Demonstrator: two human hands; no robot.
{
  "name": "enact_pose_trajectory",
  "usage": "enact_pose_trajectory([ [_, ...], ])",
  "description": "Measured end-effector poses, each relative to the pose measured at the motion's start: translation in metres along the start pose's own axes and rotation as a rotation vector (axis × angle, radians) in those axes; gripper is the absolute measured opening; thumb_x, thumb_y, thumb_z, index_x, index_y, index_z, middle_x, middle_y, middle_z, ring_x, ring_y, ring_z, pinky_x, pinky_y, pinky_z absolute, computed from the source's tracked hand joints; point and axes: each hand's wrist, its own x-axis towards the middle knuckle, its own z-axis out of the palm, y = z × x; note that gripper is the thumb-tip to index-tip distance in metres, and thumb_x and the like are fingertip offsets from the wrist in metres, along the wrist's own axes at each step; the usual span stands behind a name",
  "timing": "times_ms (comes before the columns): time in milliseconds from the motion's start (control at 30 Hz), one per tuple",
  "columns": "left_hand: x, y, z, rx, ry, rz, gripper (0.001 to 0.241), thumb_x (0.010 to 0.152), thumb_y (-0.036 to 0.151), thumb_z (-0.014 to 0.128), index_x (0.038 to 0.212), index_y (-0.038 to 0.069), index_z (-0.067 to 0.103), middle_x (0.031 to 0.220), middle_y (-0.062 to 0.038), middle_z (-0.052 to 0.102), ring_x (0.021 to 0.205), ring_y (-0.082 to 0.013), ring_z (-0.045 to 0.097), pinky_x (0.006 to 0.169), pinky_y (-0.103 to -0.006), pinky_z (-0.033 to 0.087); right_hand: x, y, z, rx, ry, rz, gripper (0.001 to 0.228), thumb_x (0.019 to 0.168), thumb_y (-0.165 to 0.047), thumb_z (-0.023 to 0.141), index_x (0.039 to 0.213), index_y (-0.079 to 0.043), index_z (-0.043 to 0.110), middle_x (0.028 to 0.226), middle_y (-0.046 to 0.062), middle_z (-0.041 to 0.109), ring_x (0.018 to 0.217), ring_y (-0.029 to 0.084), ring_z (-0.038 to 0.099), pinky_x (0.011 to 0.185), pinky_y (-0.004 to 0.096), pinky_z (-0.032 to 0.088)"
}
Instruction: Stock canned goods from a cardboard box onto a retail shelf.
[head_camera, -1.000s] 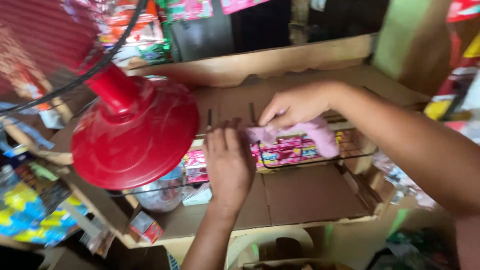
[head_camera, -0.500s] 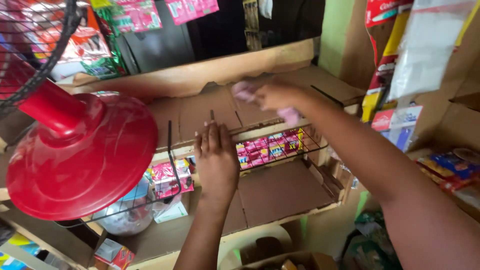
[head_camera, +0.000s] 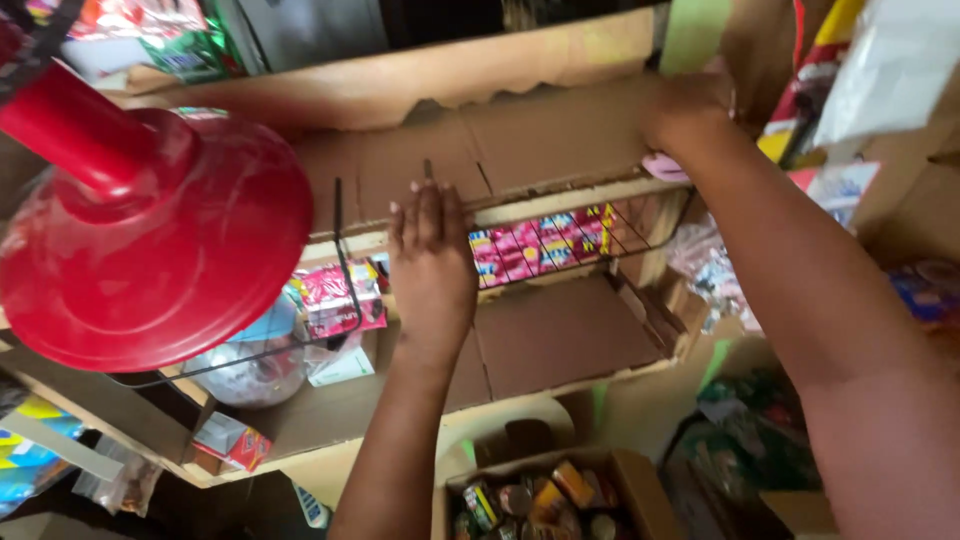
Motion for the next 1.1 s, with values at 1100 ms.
enact_pose_trajectory([
  [1100,-0.194,0.065,0.012,-1.707,-0.713,-0.999,0.044,0.089,0.008,0.078,0.129,0.001,0.062,0.116,-0.006,0.070,0.104,-0.0125,0.066,0.089,-0.0282,0.054,-0.322,-0.104,0.149,1.753,-0.095,-0.177,0.028,0.095,-0.025,0.069,0.113,-0.005,0.074,0.095,0.000,0.073,0.088,0.007,0.064,0.076,0.026,0.055],
])
